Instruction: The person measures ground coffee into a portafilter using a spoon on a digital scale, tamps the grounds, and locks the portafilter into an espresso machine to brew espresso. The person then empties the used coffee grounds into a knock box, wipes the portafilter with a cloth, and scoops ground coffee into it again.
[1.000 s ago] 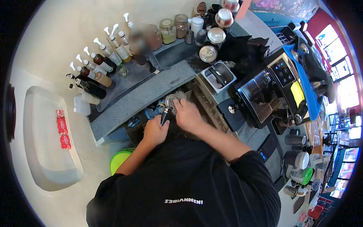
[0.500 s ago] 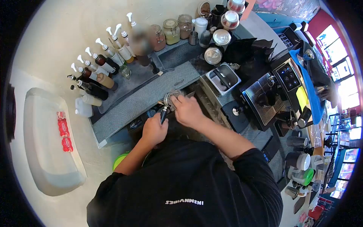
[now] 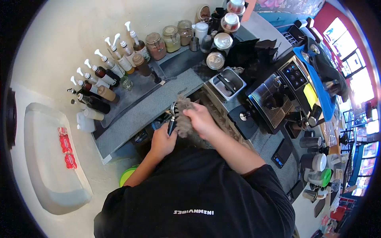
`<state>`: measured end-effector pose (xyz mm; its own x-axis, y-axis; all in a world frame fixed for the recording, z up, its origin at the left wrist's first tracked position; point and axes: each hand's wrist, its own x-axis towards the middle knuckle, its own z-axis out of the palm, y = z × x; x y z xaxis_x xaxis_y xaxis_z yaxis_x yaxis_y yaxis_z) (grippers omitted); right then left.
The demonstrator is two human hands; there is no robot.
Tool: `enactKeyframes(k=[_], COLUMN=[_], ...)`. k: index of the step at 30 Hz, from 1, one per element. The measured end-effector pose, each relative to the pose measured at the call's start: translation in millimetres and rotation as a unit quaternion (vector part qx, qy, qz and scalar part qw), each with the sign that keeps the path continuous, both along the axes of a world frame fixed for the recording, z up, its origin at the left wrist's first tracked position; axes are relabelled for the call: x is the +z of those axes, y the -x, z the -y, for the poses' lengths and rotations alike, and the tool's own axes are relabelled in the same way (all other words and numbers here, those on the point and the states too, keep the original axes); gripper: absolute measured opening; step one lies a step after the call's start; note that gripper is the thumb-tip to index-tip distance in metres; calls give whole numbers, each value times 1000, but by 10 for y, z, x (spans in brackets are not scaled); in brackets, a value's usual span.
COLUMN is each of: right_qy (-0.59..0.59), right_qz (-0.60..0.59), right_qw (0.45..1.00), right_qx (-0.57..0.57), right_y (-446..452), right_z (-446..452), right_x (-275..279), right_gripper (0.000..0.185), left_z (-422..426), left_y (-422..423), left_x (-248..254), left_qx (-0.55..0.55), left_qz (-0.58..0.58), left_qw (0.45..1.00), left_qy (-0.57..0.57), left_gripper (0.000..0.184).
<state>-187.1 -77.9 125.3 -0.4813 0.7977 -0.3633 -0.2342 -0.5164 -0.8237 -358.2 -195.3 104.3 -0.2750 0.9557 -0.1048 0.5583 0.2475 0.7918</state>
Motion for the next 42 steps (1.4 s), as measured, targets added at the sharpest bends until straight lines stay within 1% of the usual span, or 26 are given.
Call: enactKeyframes(k=[2,3,4,5,7,8,10,12,13,14,16,17,20,21,22,24,26,27,30,33,34,36,38,39,40,42], right_qy=[-120,-287,-376,-366,-336,-317,-310,-202,-209,-324,-537,-561,-468,-371,-254,-217,-324,-377,-618,-653,-653,-606,-416,-242,-22,4], right_qz=[105,95,160,189,198,177,137,47,101,146,232,240,414,410,323,203,236,252,264,430,466,421,395,250,-45,-39], right_qw=[986,940,862,860,897,925,940,970,964,929,810,792,780,828,900,933,898,874,741,624,596,666,817,937,998,999], right_qx=[52,160,299,302,210,114,-41,-127,-129,-105,-54,20,-34,-95,-147,-203,-185,-177,3,-1,-33,-112,-64,-6,-38,-21], right_y=[73,28,-45,-76,-153,-221,-361,-460,-475,-472,-413,-375,-367,-424,-508,-728,-746,-760,-688,-629,-619,-519,-507,-571,-561,-665], right_z=[90,82,60,61,107,117,48,20,33,37,20,-15,-224,-304,-380,-337,-128,-72,-46,12,67,62,80,-43,-96,-6], right_x=[-83,-114,70,157,265,314,389,409,467,440,333,262,-211,-331,-422,-447,-182,-75,47,-21,-1,-310,-149,-142,-240,-58], right_gripper=[40,42,42,40,36,35,29,28,26,27,27,30,27,30,31,34,30,29,40,52,53,47,28,22,28,33], left_z=[20,21,-15,-66,-21,-32,-38,-14,-2,-1,-26,-34,-71,-78,-75,-114,-151,-199,-267,-300,-324,-379,-380,-366,-384,-469], left_y=[-26,36,91,116,-9,-55,-69,-59,-55,-64,-105,-127,-193,-191,-169,-110,-86,-99,-179,-297,-293,-265,-389,-382,-367,-438], left_x=[-120,-311,-488,-616,-226,-38,81,80,65,50,9,-2,136,114,71,92,207,189,265,144,133,112,257,123,2,40], left_qx=[-36,-64,-90,-101,-75,-61,-51,-47,-51,-55,-75,-86,-84,-75,-65,-51,-46,-53,-90,-111,-122,-148,-155,-152,-149,-177], left_qz=[-46,-77,-108,-49,-22,-9,-2,-7,-15,-24,-43,-53,-20,0,19,36,37,28,2,-68,-91,-136,-123,-119,-116,-70], left_qw=[997,990,978,971,991,996,998,999,999,998,995,993,996,997,996,996,998,997,996,984,981,972,972,972,973,971], left_qy=[-55,-103,-152,-213,-113,-66,-37,-14,-8,-3,-39,-57,-11,-31,-50,-55,-23,-58,7,-125,-121,-120,-125,-131,-135,-144], left_gripper=[24,25,27,25,23,22,22,23,24,24,25,25,26,26,26,25,23,23,23,20,22,27,29,29,29,28])
